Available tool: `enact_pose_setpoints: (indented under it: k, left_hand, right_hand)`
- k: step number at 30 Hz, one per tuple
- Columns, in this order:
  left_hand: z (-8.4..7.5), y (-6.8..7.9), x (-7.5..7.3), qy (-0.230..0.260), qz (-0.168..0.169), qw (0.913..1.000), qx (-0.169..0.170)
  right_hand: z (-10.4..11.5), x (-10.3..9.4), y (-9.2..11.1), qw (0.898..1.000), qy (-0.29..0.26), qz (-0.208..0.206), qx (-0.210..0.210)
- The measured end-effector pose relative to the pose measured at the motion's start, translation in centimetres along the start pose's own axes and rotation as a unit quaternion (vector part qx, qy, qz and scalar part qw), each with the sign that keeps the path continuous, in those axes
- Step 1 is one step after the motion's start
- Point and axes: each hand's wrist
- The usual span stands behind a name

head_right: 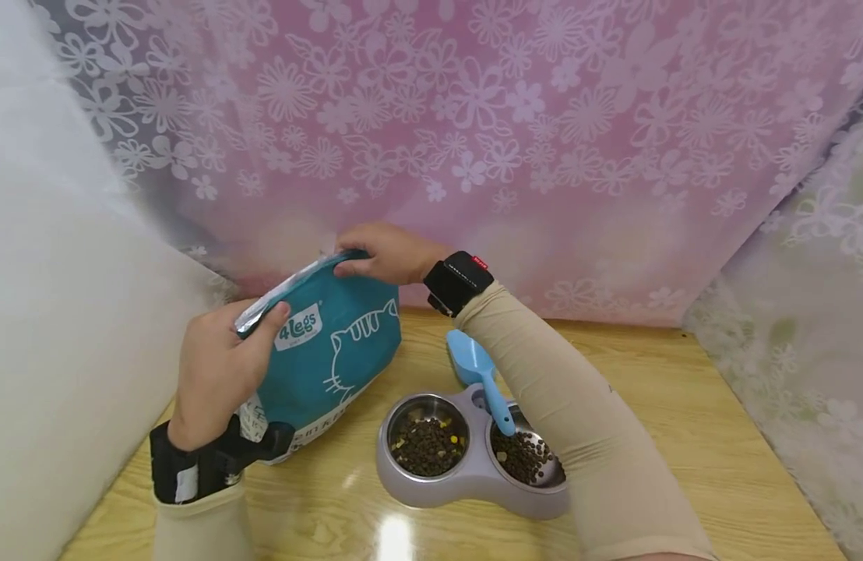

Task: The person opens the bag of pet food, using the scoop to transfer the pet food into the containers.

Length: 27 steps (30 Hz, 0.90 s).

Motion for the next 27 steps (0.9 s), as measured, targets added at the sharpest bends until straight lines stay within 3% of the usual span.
enact_pose_setpoints:
  k: [7, 12, 15, 21, 25, 27]
  left_hand:
    - [0.5, -0.2, -0.3, 0.013, 0.003, 0.9999, 0.001]
    - [0.5, -0.1, -0.5, 0.005, 0.021, 0.999, -0.04]
    - [0.3, -0.2, -0.2, 0.01, 0.024, 0.9976, -0.064]
    - [0.3, -0.5, 0.8, 0.057, -0.026, 0.9945, -0.084]
    - [0.4, -0.4, 1.3, 0.086, -0.063, 0.9908, -0.083]
    - [0.4, -0.3, 1.4, 0.089, -0.069, 0.9904, -0.08]
  right_hand:
    - [-2.8, 0.0, 0.7, 0.998, -0.054, 0.003, 0.025]
    - [-4.6, 0.3, 1.8, 0.993, -0.082, -0.026, 0.084]
    - [-4.8, 0.8, 1.5, 0.991, -0.084, -0.047, 0.097]
    - [-5.3, 1.4, 1.0, 0.982, -0.143, -0.075, 0.094]
    - [-7.0, 1.4, 1.6, 0.978, -0.162, -0.107, 0.082]
    - [-8.0, 1.5, 2.1, 0.97, -0.195, -0.114, 0.086]
Point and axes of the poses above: each hand's wrist, its own y-axis away from the middle knuckle, its own x-axis out of the palm, z = x × y, and after that the axes turned 8 degrees about -y, right-handed
